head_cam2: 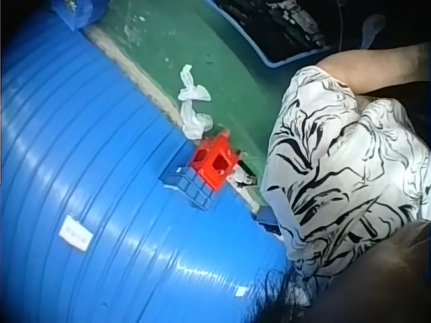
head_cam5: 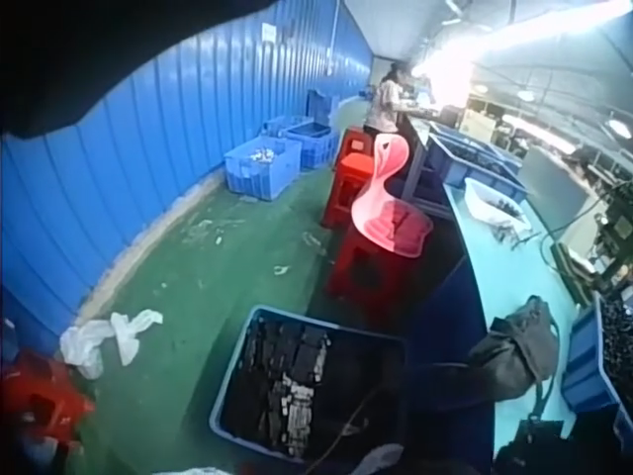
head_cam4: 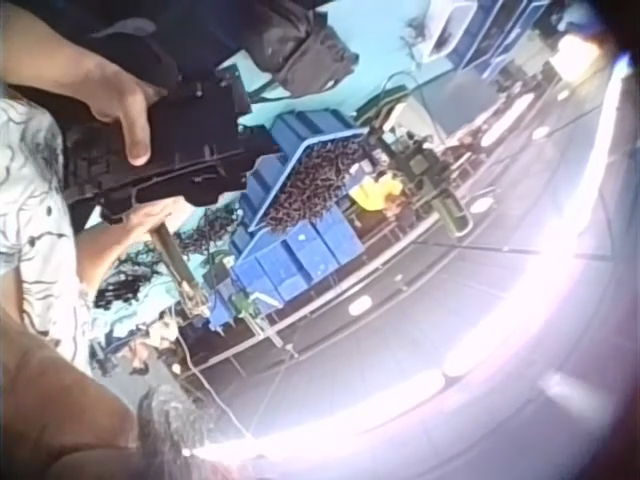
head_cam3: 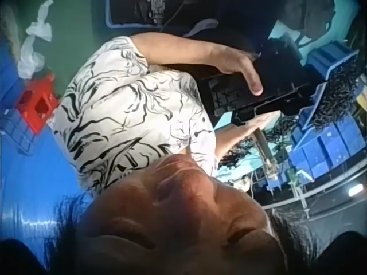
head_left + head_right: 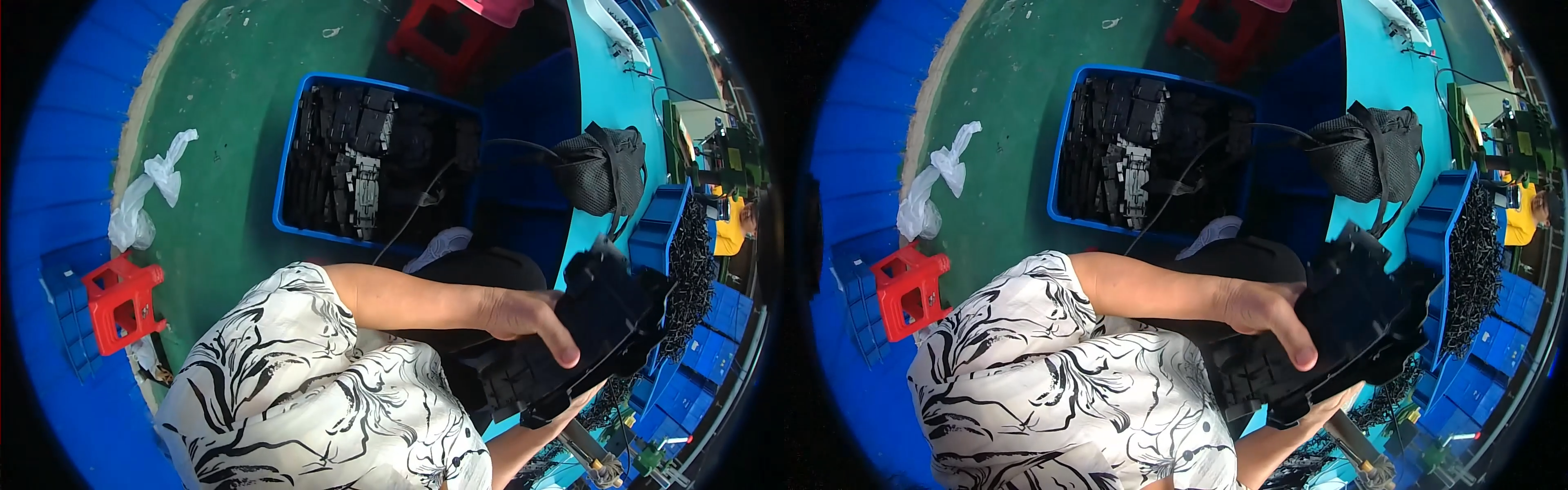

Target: Assembling the plastic chassis and components of a toy truck in a factory setting.

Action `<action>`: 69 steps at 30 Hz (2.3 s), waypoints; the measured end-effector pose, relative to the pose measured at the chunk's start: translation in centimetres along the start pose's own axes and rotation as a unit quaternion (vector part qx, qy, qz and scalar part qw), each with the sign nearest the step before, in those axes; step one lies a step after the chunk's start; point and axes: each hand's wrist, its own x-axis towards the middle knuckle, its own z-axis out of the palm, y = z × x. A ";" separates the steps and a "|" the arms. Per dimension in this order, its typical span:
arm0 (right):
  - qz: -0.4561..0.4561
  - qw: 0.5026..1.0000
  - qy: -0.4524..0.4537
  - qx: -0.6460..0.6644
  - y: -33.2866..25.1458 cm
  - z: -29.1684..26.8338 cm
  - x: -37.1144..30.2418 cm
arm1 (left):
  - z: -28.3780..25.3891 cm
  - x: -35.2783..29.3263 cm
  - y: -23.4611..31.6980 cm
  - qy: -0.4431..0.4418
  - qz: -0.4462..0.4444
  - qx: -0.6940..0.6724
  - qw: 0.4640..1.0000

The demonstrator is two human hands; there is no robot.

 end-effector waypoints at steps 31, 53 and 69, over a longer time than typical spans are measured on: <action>0.164 0.983 0.052 0.066 1.7 7.7 -0.8 | -34.2 -16.2 11.5 0.635 0.140 0.123 0.749; 0.212 0.973 0.047 0.082 1.8 7.8 -0.3 | -42.9 -19.1 -9.4 0.681 0.029 0.417 0.602; 0.225 0.969 0.057 0.084 1.9 7.9 -0.7 | -42.1 -18.0 -6.9 0.671 0.100 0.583 0.447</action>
